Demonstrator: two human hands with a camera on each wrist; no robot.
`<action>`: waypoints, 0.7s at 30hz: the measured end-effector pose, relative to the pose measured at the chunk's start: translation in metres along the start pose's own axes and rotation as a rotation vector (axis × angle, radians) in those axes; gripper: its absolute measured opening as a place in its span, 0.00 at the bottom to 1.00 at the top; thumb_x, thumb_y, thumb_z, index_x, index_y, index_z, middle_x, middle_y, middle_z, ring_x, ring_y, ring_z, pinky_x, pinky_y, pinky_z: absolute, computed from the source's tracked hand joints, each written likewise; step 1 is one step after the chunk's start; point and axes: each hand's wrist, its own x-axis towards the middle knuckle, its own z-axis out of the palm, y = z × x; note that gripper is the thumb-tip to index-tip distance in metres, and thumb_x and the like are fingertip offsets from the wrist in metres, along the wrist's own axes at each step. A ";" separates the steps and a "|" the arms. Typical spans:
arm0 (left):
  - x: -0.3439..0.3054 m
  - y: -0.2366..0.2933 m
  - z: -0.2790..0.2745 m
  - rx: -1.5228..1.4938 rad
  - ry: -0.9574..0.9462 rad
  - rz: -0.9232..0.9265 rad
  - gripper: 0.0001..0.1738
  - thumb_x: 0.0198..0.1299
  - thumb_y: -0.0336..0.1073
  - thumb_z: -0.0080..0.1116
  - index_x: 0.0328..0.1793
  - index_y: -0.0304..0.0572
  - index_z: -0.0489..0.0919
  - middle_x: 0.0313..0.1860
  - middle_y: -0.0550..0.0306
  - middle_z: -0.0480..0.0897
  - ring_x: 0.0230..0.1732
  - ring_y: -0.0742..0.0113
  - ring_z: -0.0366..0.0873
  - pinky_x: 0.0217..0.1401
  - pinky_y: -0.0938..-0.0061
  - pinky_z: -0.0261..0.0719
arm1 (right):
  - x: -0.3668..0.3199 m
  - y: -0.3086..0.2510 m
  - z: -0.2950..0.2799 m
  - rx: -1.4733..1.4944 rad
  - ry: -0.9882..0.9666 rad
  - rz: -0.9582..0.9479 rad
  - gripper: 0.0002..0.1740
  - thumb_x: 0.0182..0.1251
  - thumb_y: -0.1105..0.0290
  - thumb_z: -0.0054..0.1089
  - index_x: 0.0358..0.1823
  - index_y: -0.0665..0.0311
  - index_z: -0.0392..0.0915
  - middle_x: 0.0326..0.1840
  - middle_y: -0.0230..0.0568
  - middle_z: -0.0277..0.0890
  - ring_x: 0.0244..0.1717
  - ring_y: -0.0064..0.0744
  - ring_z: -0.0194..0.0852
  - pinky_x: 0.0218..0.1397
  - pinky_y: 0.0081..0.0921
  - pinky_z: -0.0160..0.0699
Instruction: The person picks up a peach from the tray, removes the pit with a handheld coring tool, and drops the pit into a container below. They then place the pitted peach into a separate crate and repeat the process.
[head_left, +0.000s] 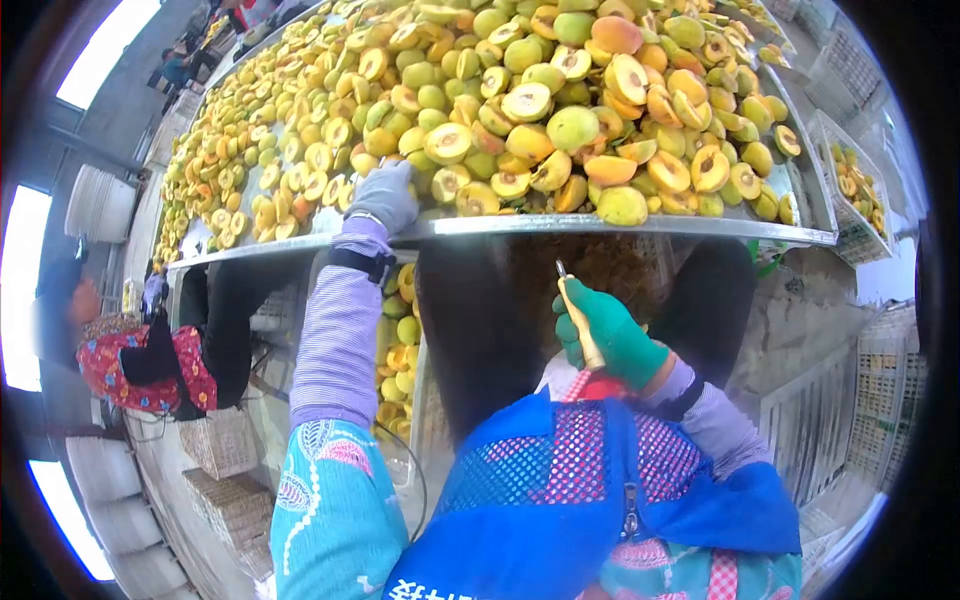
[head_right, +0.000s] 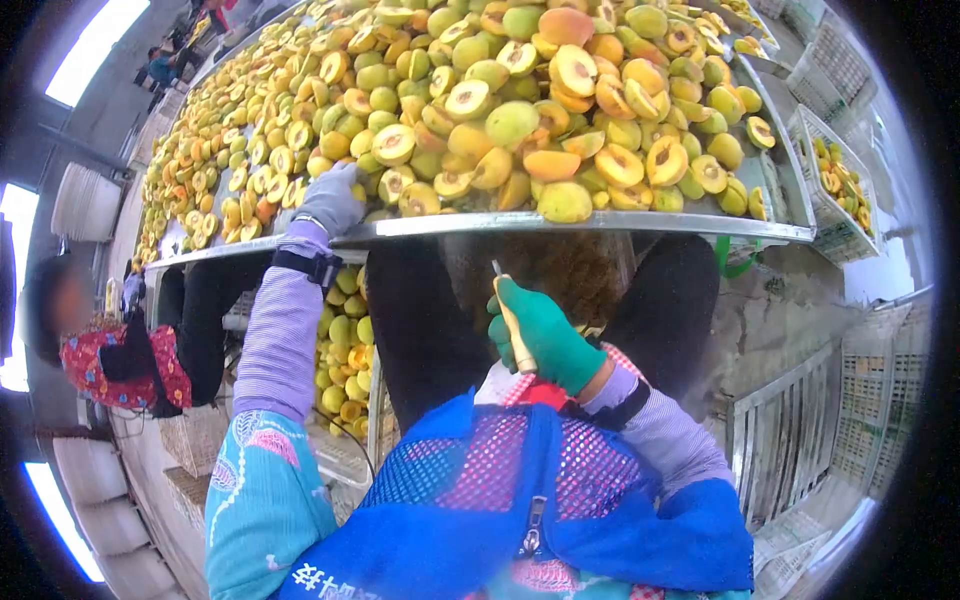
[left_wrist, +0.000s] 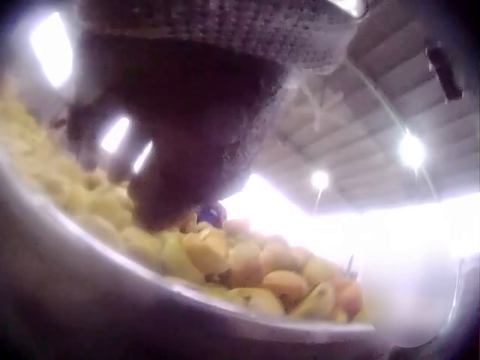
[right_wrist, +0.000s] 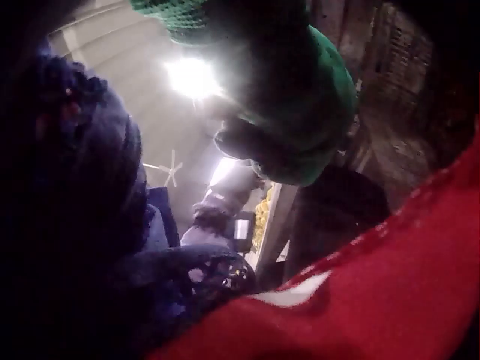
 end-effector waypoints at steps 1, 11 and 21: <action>0.005 0.004 -0.010 -0.017 -0.035 0.011 0.26 0.47 0.40 0.63 0.56 0.44 0.77 0.54 0.48 0.78 0.55 0.49 0.75 0.61 0.65 0.72 | -0.002 -0.004 0.002 -0.029 0.007 -0.033 0.21 0.69 0.45 0.50 0.37 0.57 0.71 0.19 0.30 0.67 0.13 0.22 0.61 0.15 0.22 0.61; -0.071 0.057 -0.031 -1.541 0.219 0.206 0.24 0.68 0.47 0.48 0.60 0.35 0.73 0.51 0.50 0.79 0.50 0.60 0.79 0.51 0.65 0.81 | 0.022 -0.026 0.046 -0.827 0.142 -0.753 0.18 0.70 0.56 0.51 0.47 0.65 0.74 0.28 0.55 0.76 0.33 0.57 0.77 0.30 0.44 0.73; -0.088 0.137 -0.024 -1.899 0.166 0.154 0.16 0.68 0.36 0.50 0.56 0.32 0.74 0.45 0.51 0.80 0.45 0.66 0.80 0.46 0.76 0.80 | 0.030 -0.025 0.032 -1.429 0.387 -1.419 0.16 0.71 0.59 0.48 0.41 0.68 0.70 0.25 0.57 0.73 0.27 0.60 0.74 0.27 0.50 0.71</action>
